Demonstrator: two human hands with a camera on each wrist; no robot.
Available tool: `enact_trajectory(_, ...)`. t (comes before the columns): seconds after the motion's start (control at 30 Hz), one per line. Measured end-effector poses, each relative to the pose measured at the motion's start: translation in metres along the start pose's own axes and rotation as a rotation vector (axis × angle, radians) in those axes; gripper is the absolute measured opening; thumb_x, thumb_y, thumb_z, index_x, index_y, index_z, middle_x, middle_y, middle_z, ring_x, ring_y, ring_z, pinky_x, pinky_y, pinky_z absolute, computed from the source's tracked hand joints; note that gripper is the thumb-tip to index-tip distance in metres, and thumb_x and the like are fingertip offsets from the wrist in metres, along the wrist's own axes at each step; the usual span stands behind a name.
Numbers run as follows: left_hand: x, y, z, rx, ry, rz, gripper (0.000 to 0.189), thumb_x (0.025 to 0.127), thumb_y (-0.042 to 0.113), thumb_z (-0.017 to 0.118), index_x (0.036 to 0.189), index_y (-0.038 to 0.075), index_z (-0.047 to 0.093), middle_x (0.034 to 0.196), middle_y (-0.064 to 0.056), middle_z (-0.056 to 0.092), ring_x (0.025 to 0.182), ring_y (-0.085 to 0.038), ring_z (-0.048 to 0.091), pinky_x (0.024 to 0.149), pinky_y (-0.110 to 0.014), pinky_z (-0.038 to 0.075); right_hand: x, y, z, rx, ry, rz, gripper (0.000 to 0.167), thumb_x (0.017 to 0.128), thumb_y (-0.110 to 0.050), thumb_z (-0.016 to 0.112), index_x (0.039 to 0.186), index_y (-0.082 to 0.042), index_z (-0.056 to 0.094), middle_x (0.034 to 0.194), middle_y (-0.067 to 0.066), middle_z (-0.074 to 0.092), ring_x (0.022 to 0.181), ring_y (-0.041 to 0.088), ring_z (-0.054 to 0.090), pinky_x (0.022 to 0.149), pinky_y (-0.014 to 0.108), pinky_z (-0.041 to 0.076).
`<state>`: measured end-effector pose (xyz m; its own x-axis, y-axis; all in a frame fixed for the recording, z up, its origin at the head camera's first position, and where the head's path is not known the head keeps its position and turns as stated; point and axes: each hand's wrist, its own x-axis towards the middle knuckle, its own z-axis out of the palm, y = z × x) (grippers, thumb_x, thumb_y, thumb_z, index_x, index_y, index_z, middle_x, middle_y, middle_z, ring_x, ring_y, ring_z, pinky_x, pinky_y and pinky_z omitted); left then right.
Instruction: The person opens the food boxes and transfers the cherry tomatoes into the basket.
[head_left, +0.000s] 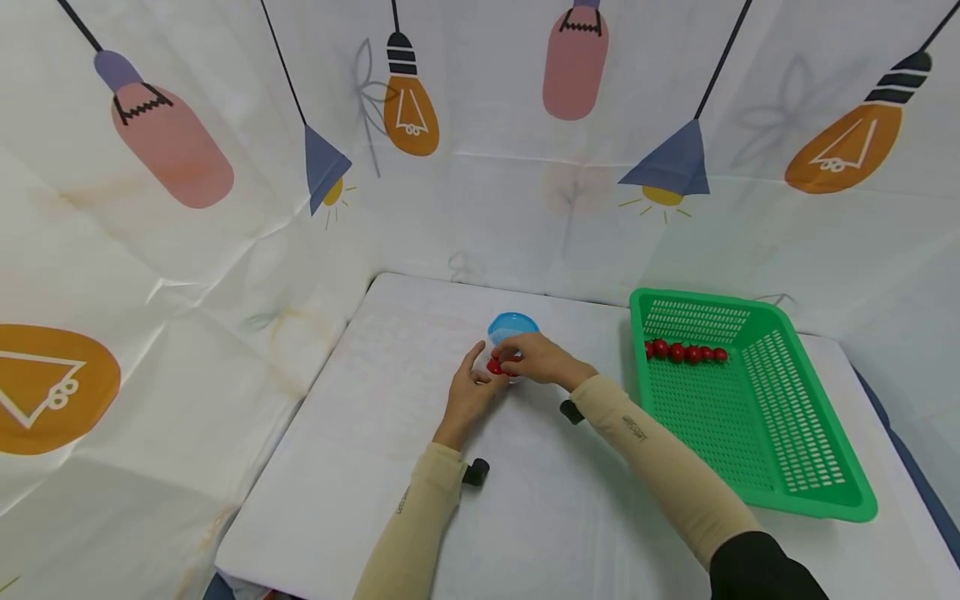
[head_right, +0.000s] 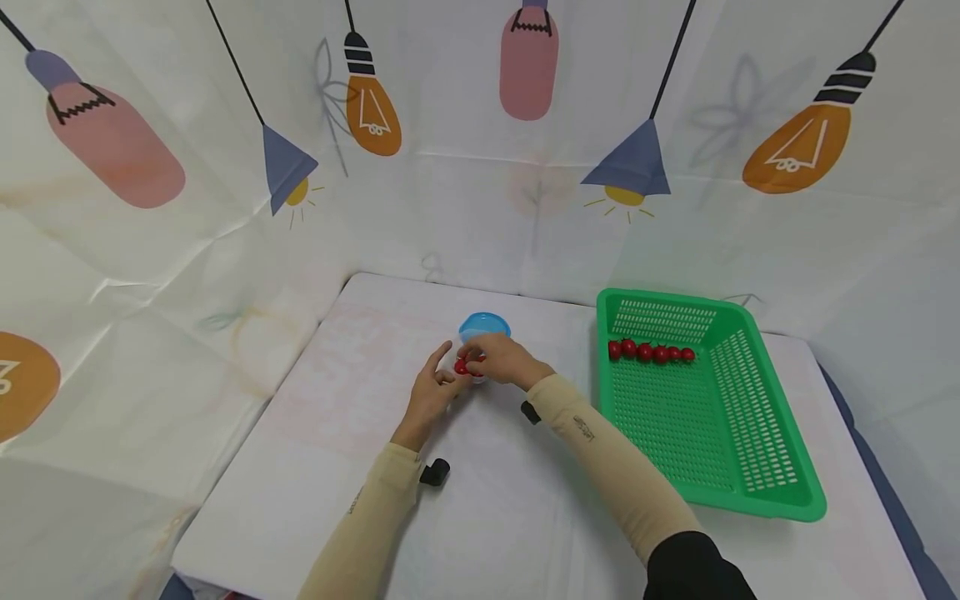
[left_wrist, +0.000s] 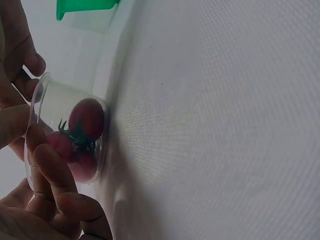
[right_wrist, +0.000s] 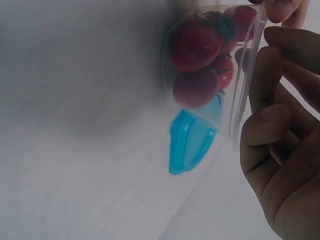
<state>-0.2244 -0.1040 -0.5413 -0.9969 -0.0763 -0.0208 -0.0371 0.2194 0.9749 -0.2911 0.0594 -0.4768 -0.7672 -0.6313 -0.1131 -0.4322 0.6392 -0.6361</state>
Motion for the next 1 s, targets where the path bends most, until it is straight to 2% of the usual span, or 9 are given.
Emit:
enact_trajectory(0.23,0.0,-0.001,-0.001,-0.003,-0.016,-0.005,0.076,0.089,0.022,0.078,0.156,0.018,0.041,0.075,-0.005,0.064,0.069,-0.01,0.057,0.065,-0.024,0.046,0.005,0.004,0.002,0.01,-0.068,0.025,0.027,0.1,-0.01,0.064,0.126,-0.006,0.069,0.116,0.005,0.071,0.098,0.018,0.064,0.085,0.033,0.055)
enact_trajectory(0.4,0.0,-0.001,-0.001,-0.006,-0.011,-0.011,0.077,0.087,0.023,0.079,0.155,0.02,0.042,0.075,-0.005,0.064,0.069,-0.011,0.057,0.065,-0.025,0.046,0.007,0.007,0.001,-0.015,-0.107,0.023,0.028,0.1,-0.013,0.064,0.127,-0.008,0.071,0.121,0.004,0.07,0.103,0.018,0.062,0.088,0.034,0.054)
enact_trajectory(0.57,0.001,0.0,-0.002,-0.003,-0.016,-0.021,0.077,0.088,0.023,0.079,0.155,0.021,0.042,0.076,-0.005,0.064,0.07,-0.011,0.058,0.067,-0.026,0.046,0.008,0.01,0.001,-0.014,-0.152,-0.016,0.029,0.103,-0.014,0.06,0.129,-0.009,0.07,0.123,0.006,0.069,0.103,0.018,0.06,0.091,0.035,0.052)
enact_trajectory(0.77,0.001,-0.001,-0.003,-0.002,-0.018,-0.029,0.077,0.088,0.023,0.079,0.156,0.022,0.042,0.078,-0.006,0.065,0.073,-0.012,0.059,0.068,-0.027,0.047,0.009,0.015,0.002,0.025,-0.188,-0.046,0.032,0.105,-0.013,0.055,0.134,-0.006,0.066,0.132,0.01,0.064,0.116,0.022,0.058,0.099,0.04,0.049)
enact_trajectory(0.87,0.002,-0.002,-0.003,-0.002,-0.019,-0.034,0.077,0.088,0.024,0.079,0.155,0.024,0.042,0.078,-0.006,0.065,0.073,-0.012,0.059,0.068,-0.026,0.047,0.01,0.017,0.002,0.049,-0.206,-0.03,0.032,0.106,-0.014,0.054,0.135,-0.007,0.065,0.136,0.01,0.061,0.119,0.023,0.056,0.101,0.041,0.048)
enact_trajectory(1.0,0.003,-0.003,-0.002,-0.009,-0.014,-0.033,0.076,0.088,0.023,0.079,0.155,0.023,0.043,0.077,-0.005,0.064,0.073,-0.012,0.059,0.068,-0.026,0.047,0.011,0.017,0.001,0.087,-0.231,0.006,0.033,0.107,-0.018,0.053,0.135,-0.008,0.065,0.129,0.008,0.063,0.11,0.021,0.057,0.097,0.038,0.049)
